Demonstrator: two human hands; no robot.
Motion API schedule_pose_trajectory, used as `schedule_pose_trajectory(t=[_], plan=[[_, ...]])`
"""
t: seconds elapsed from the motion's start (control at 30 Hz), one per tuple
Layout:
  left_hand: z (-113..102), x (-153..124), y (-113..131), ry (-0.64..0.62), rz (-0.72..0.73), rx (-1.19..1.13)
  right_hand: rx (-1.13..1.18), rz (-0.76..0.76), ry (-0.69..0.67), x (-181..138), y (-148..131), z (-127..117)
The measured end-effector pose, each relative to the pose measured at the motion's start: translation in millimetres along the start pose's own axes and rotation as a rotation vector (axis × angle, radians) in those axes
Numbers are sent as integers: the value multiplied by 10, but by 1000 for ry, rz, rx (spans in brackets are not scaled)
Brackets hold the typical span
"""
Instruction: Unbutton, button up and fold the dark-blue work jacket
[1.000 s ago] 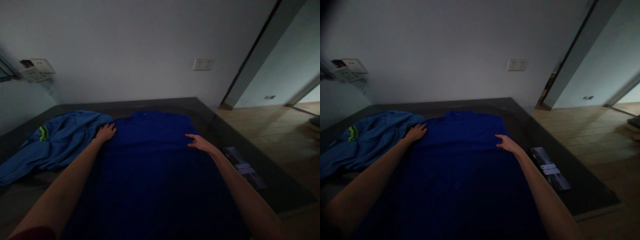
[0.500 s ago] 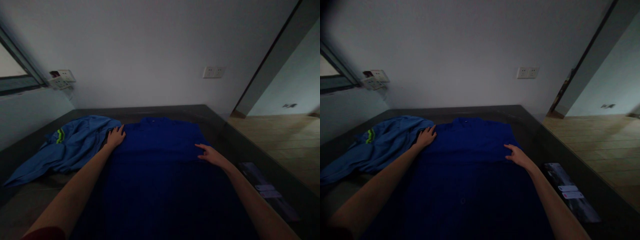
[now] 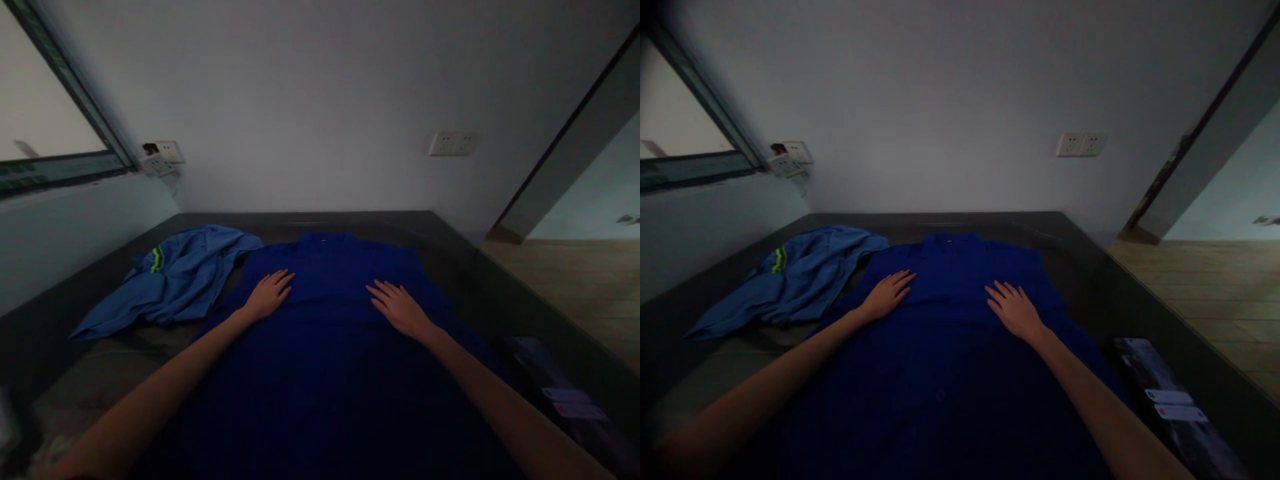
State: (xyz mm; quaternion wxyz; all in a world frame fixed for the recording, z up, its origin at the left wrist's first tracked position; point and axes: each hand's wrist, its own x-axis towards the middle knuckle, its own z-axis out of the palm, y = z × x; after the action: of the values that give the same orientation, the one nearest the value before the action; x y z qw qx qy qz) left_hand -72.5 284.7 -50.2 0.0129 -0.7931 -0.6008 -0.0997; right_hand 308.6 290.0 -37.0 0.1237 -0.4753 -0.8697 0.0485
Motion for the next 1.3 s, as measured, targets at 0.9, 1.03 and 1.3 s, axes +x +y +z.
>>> schedule_pose_trajectory(t=[0.9, 1.03, 1.3], plan=[[-490, -1079, -773, 175, -326, -287, 39, -142, 41, 822, -867, -386], [-395, -1070, -727, 255, -300, -373, 102, -186, -30, 1536, -1603, -224], [-468, -1135, -650, 258, -319, -340, 128, -64, -100, 2743, -2415, 480]])
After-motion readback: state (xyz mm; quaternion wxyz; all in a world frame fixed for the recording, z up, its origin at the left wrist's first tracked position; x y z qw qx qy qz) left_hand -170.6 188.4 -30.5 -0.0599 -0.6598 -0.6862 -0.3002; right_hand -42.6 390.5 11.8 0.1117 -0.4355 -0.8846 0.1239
